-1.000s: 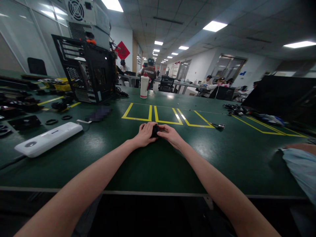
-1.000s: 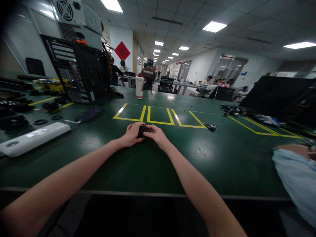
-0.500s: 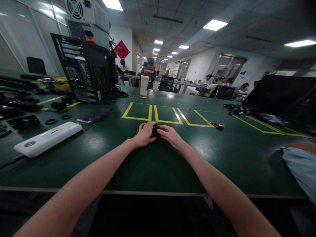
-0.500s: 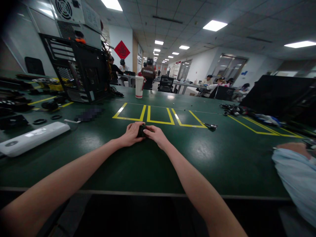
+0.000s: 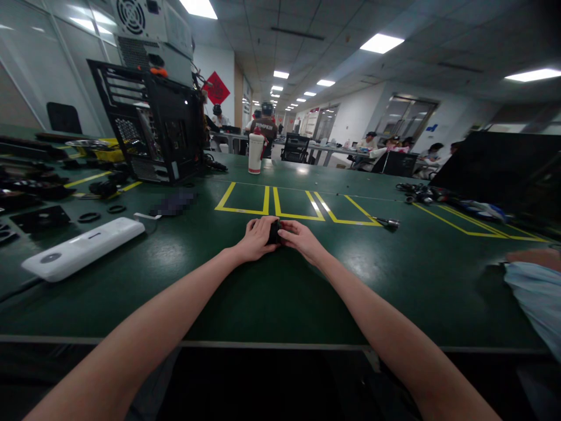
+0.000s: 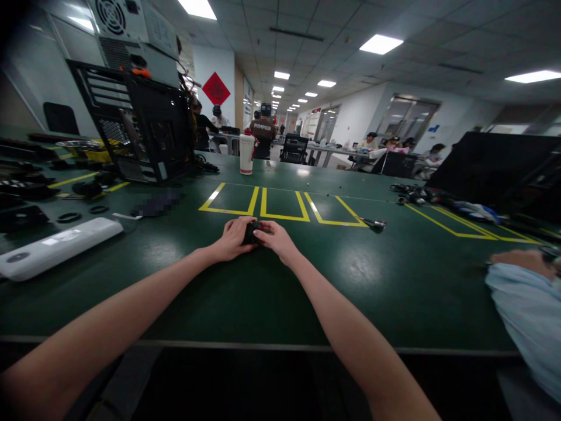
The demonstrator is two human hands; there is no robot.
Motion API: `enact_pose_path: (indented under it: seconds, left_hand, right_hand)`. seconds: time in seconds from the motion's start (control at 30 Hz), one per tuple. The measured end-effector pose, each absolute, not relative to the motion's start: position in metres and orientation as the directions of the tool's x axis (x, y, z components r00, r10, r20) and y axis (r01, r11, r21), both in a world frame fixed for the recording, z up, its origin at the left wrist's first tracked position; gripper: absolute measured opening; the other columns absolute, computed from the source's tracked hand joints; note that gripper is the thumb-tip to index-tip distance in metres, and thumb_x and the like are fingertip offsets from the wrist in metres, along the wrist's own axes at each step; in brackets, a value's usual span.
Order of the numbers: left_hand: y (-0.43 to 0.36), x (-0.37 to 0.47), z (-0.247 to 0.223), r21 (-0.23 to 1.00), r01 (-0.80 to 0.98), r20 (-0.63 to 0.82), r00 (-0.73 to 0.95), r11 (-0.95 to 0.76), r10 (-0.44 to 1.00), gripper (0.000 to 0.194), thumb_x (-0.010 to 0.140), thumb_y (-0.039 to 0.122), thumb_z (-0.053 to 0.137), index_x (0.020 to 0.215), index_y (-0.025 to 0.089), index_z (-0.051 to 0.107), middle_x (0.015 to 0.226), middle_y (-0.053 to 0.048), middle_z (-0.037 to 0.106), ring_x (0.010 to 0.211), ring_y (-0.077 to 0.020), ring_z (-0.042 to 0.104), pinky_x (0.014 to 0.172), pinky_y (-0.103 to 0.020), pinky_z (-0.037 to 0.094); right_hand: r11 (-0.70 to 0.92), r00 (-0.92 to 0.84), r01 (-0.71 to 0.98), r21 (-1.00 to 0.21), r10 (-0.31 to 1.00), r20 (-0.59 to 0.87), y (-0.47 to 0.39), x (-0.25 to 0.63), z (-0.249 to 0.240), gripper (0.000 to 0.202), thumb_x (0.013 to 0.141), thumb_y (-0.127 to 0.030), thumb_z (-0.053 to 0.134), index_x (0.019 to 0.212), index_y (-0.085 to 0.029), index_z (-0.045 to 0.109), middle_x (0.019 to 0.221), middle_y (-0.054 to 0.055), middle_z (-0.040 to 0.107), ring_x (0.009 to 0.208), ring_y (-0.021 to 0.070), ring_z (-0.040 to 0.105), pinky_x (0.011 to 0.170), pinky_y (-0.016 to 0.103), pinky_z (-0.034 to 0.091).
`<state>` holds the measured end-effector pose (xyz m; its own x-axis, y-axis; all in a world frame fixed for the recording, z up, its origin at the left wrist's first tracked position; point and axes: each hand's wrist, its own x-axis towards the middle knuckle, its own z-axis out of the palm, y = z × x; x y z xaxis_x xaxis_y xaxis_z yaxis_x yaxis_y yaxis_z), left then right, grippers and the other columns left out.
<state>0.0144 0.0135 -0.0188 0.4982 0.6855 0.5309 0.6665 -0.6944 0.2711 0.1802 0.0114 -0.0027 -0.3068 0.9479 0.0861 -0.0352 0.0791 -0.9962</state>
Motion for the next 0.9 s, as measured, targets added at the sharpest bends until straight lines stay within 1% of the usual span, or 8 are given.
enact_pose_path:
  seconds: [0.1,0.23,0.33,0.4,0.5,0.6,0.77,0.9]
  left_hand:
    - [0.0141,0.0145,-0.0193,0.271,0.666,0.531,0.499,-0.695,0.685,0.059,0.070,0.027,0.056,0.120,0.021,0.024,0.116,-0.010,0.041,0.112,-0.0259,0.038,0.094,-0.044,0.023]
    - [0.0147,0.0145,-0.0192,0.274,0.665,0.528,0.499,-0.695,0.687,0.058,0.071,0.028,0.055,0.120,0.022,0.024,0.117,-0.009,0.040,0.112,-0.0261,0.038,0.094,-0.045,0.024]
    - [0.0149,0.0144,-0.0190,0.271,0.670,0.530,0.496,-0.691,0.688,0.059,0.071,0.029,0.056,0.120,0.021,0.024,0.117,-0.009,0.041,0.111,-0.0258,0.038,0.094,-0.044,0.024]
    - [0.0148,0.0143,-0.0189,0.264,0.672,0.528,0.500,-0.692,0.686,0.059,0.071,0.028,0.056,0.120,0.022,0.024,0.117,-0.009,0.041,0.111,-0.0254,0.039,0.094,-0.044,0.024]
    - [0.0143,0.0145,-0.0191,0.258,0.676,0.526,0.501,-0.690,0.687,0.059,0.071,0.027,0.055,0.120,0.021,0.023,0.118,-0.009,0.040,0.112,-0.0249,0.038,0.094,-0.043,0.024]
    - [0.0142,0.0149,-0.0194,0.259,0.683,0.524,0.495,-0.683,0.694,0.059,0.071,0.027,0.055,0.120,0.021,0.024,0.118,-0.009,0.040,0.112,-0.0248,0.038,0.094,-0.043,0.024]
    - [0.0149,0.0151,-0.0196,0.258,0.681,0.523,0.498,-0.685,0.692,0.058,0.071,0.027,0.055,0.120,0.021,0.024,0.118,-0.009,0.041,0.112,-0.0247,0.038,0.094,-0.043,0.024]
    - [0.0144,0.0149,-0.0187,0.258,0.679,0.525,0.499,-0.687,0.690,0.058,0.071,0.027,0.055,0.120,0.021,0.024,0.118,-0.009,0.040,0.112,-0.0247,0.038,0.094,-0.043,0.024]
  right_hand:
    - [0.073,-0.350,-0.014,-0.997,0.934,0.073,0.0112,0.1832,-0.0020,0.033,0.062,-0.026,0.067,0.093,-0.021,0.056,0.098,0.003,0.057,0.087,0.0149,0.054,0.080,0.034,0.045]
    - [0.075,-0.392,-0.022,-0.997,0.917,0.078,0.0068,0.1863,-0.0015,0.039,0.060,-0.022,0.069,0.095,-0.026,0.052,0.093,0.000,0.056,0.082,0.0137,0.056,0.076,0.033,0.046]
    - [0.092,-0.377,-0.037,-0.995,0.921,0.099,0.0054,0.1850,-0.0015,0.028,0.064,-0.029,0.065,0.088,-0.024,0.052,0.091,0.000,0.056,0.085,0.0139,0.055,0.077,0.033,0.046]
    - [0.121,-0.342,-0.024,-0.992,0.932,0.122,0.0064,0.1833,-0.0019,0.025,0.064,-0.030,0.064,0.085,-0.023,0.053,0.091,0.001,0.056,0.087,0.0146,0.054,0.076,0.033,0.047]
    - [0.101,-0.312,-0.017,-0.995,0.945,0.101,0.0089,0.1819,-0.0020,0.032,0.062,-0.029,0.066,0.090,-0.022,0.053,0.097,0.002,0.056,0.088,0.0146,0.054,0.077,0.033,0.046]
    - [0.061,-0.335,-0.010,-0.998,0.940,0.061,0.0097,0.1832,-0.0008,0.035,0.062,-0.028,0.066,0.094,-0.020,0.053,0.103,0.004,0.055,0.089,0.0142,0.054,0.081,0.033,0.044]
    - [0.073,-0.364,0.013,-0.997,0.929,0.063,0.0064,0.1865,0.0012,0.042,0.058,-0.023,0.070,0.096,-0.022,0.051,0.089,0.002,0.058,0.083,0.0137,0.056,0.081,0.034,0.044]
    - [0.061,-0.344,-0.031,-0.998,0.936,0.068,0.0058,0.1852,0.0005,0.030,0.063,-0.028,0.066,0.089,-0.022,0.052,0.085,0.000,0.058,0.082,0.0128,0.056,0.079,0.034,0.045]
